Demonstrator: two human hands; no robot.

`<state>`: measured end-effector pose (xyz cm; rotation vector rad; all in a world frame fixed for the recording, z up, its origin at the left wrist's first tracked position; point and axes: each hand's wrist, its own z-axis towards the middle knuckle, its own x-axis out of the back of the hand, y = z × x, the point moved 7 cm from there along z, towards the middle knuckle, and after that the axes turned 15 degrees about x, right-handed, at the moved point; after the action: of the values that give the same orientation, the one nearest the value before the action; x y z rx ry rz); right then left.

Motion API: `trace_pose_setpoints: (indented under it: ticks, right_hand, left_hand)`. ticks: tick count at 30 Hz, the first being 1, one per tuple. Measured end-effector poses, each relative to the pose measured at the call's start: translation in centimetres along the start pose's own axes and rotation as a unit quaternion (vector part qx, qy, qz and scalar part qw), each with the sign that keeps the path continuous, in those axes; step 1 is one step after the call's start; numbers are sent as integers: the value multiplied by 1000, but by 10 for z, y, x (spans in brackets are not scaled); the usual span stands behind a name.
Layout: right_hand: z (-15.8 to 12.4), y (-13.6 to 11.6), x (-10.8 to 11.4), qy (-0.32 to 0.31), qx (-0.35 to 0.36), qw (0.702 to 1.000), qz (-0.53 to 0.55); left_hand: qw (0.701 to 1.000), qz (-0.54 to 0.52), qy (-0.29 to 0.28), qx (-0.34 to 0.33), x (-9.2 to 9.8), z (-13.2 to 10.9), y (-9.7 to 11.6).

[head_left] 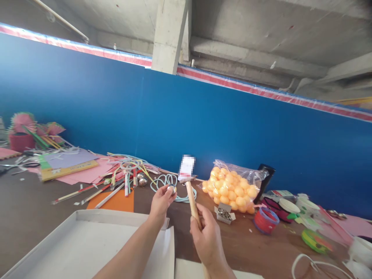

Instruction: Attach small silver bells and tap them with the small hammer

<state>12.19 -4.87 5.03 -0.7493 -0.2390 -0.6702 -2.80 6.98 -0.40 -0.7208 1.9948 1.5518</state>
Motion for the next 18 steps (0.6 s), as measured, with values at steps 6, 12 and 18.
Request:
trace_pose_setpoints:
  ticks: [6, 12, 18]
  right_hand:
    - [-1, 2, -8, -41, -15, 999, 18]
    - [-1, 1, -6, -32, -11, 999, 11]
    - [0, -1, -1, 0, -4, 1000, 9]
  left_hand:
    - [1000, -11, 5, -4, 2, -1, 1]
    - [1000, -10, 7, 0, 1, -1, 1]
    - [1000, -16, -6, 1, -2, -2, 3]
